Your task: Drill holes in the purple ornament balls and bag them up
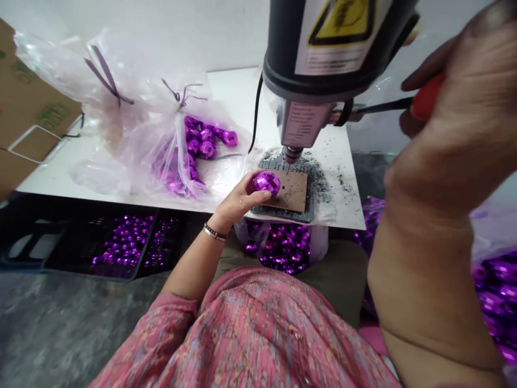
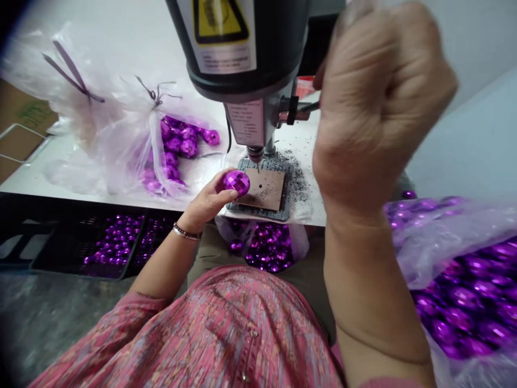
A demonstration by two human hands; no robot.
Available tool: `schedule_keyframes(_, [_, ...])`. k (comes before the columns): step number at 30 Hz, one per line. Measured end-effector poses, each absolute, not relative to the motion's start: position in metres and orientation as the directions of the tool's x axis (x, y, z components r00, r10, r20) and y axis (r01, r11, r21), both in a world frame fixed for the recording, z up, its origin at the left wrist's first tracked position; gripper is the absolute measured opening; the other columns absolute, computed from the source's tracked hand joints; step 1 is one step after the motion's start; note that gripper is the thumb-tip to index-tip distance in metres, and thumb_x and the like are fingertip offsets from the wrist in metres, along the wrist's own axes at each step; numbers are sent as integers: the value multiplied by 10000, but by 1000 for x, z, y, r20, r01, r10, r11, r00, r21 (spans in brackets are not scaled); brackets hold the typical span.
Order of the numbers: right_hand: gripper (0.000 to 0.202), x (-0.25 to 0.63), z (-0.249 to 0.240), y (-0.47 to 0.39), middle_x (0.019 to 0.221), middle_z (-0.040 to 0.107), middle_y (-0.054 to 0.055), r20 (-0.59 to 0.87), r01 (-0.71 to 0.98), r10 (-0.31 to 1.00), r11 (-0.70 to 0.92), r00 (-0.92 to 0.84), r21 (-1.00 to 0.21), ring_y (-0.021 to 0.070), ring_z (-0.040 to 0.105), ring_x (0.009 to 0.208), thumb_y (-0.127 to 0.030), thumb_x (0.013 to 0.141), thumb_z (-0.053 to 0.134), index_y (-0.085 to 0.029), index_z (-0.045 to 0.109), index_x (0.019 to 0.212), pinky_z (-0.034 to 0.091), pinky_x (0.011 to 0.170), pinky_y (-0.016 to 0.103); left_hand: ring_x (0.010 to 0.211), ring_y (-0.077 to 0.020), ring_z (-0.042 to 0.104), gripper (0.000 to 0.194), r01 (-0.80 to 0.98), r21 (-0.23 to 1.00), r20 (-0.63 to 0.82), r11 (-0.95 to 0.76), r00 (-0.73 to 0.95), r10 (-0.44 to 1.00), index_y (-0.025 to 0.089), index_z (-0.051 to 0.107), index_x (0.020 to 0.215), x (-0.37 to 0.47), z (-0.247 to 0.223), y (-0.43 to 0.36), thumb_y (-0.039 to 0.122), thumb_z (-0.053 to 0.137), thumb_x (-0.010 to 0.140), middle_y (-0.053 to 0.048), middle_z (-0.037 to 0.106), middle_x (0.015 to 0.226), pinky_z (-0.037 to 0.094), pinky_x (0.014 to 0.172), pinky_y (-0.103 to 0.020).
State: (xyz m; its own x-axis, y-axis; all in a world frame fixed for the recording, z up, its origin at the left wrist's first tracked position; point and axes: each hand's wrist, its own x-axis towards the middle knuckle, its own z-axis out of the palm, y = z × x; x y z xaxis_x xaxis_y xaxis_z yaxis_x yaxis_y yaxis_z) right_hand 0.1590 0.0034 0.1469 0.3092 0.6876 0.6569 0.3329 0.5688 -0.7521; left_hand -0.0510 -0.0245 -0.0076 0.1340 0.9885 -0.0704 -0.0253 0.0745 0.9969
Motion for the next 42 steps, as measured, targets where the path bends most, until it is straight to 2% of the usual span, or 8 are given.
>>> schedule_keyframes(7, [348, 163, 149, 7, 610, 296, -16, 775, 366, 605, 689, 184, -625, 30, 446, 624, -231, 977, 392, -181, 263, 658, 367, 714, 221, 748, -131, 654, 516, 48, 987, -159, 156, 80, 984, 188, 565, 1176, -36, -6, -8, 391, 771, 750, -51, 686, 1026, 448, 551, -216])
schedule_keyframes(10, [332, 162, 151, 4, 640, 284, -15, 731, 319, 654, 662, 196, -678, 31, 445, 655, -261, 968, 406, -189, 300, 661, 462, 832, 218, 610, -88, 600, 487, 79, 974, -221, 213, 117, 968, 176, 561, 1202, -31, -6, -2, 399, 732, 805, -35, 673, 964, 392, 491, -205])
schedule_keyframes(13, [297, 160, 153, 0, 647, 308, -19, 702, 253, 681, 656, 209, -712, 17, 423, 666, -273, 961, 406, -191, 322, 688, 394, 752, 178, 584, -85, 569, 515, 163, 964, -231, 210, 119, 966, 165, 577, 1255, -29, -6, 1, 392, 722, 815, -20, 660, 914, 388, 488, -211])
schedule_keyframes(20, [296, 163, 151, -5, 705, 335, -13, 725, 284, 677, 675, 130, -681, -23, 417, 698, -278, 982, 367, -163, 323, 712, 296, 727, 163, 714, -150, 640, 585, 464, 877, -189, 124, 96, 977, 218, 620, 1339, -27, -3, 6, 397, 737, 795, -21, 723, 973, 524, 688, -283])
schedule_keyframes(27, [481, 165, 151, -5, 726, 314, 0, 696, 351, 706, 624, 129, -698, -11, 463, 733, -534, 1001, 161, -175, 319, 722, 308, 742, 197, 1132, -245, 636, 619, 653, 757, -35, -36, 95, 995, 193, 668, 1288, -13, -1, 13, 268, 816, 691, -77, 690, 1227, 492, 1060, -374])
schedule_keyframes(34, [448, 168, 148, -12, 768, 314, 7, 768, 440, 640, 680, 36, -587, -30, 441, 765, -431, 1011, 59, -159, 307, 757, 302, 749, 169, 1133, -290, 602, 570, 710, 690, 17, -137, 174, 985, 176, 694, 1178, -6, -9, 25, 258, 859, 638, -83, 648, 1127, 473, 1088, -447])
schedule_keyframes(39, [311, 163, 141, -19, 698, 338, -9, 710, 373, 690, 628, 137, -683, -31, 410, 681, -295, 999, 358, -146, 316, 730, 301, 716, 154, 1097, -311, 610, 583, 716, 682, 41, -151, 169, 985, 179, 694, 1163, -4, -18, 26, 297, 881, 624, -89, 679, 1112, 485, 1040, -482])
schedule_keyframes(42, [288, 165, 126, -24, 724, 476, -10, 764, 484, 629, 630, 140, -607, -23, 454, 703, -272, 989, 421, -122, 461, 746, 372, 730, 134, 1082, -311, 623, 595, 739, 657, 46, -150, 160, 986, 175, 694, 1174, -2, -21, 25, 320, 883, 629, -96, 698, 1110, 490, 1019, -475])
